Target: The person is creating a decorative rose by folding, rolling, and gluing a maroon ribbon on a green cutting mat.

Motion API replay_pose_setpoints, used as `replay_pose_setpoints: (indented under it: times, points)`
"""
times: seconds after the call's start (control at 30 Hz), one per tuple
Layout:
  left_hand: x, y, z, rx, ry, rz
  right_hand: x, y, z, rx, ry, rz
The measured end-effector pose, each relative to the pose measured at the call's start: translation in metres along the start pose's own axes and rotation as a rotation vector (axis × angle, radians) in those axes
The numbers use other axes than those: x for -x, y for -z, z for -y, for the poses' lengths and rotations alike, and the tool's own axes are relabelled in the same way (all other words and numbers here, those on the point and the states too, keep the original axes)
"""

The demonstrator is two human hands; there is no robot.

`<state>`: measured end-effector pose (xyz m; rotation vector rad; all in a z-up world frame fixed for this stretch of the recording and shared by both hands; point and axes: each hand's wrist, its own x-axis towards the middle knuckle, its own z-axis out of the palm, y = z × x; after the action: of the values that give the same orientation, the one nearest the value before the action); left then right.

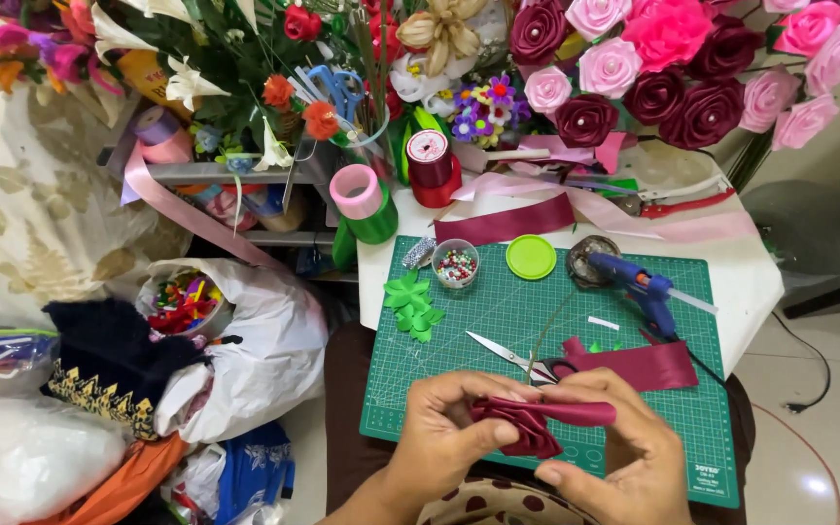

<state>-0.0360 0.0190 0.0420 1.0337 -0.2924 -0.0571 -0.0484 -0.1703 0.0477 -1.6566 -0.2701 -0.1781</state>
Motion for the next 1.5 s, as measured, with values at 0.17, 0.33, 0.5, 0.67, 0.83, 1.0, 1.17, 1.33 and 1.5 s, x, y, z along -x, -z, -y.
replay_pose_setpoints:
  times: [0.17, 0.33, 0.5, 0.67, 0.83, 1.0, 1.17, 1.33, 1.5]
  points:
    - [-0.001, -0.008, -0.002, -0.088, -0.017, -0.053, 0.003, -0.004, -0.001, 0.029, 0.037, -0.097]
    - [-0.002, -0.01, 0.0, -0.093, -0.008, -0.059, 0.007, -0.007, -0.007, 0.008, 0.025, -0.144]
    - [0.0, -0.009, 0.005, -0.087, -0.002, -0.063, 0.011, -0.006, -0.015, -0.027, 0.048, -0.145]
    - [-0.001, -0.008, 0.01, -0.068, 0.032, -0.078, 0.012, -0.004, -0.012, -0.001, -0.08, -0.141]
    - [-0.002, -0.006, 0.011, -0.073, 0.035, -0.054, 0.006, -0.005, -0.002, -0.011, -0.165, -0.17]
    - [-0.003, -0.01, 0.001, -0.036, 0.109, -0.024, 0.002, 0.003, -0.013, -0.096, -0.235, -0.138]
    - [-0.003, -0.016, -0.012, -0.11, 0.206, -0.041, -0.007, 0.005, 0.0, -0.111, -0.331, -0.086]
    - [-0.002, -0.018, -0.015, -0.207, 0.191, -0.038, -0.01, 0.007, -0.007, -0.06, -0.372, -0.06]
    - [-0.003, -0.019, -0.02, -0.287, 0.122, -0.026, -0.013, 0.01, -0.006, -0.001, -0.345, -0.018]
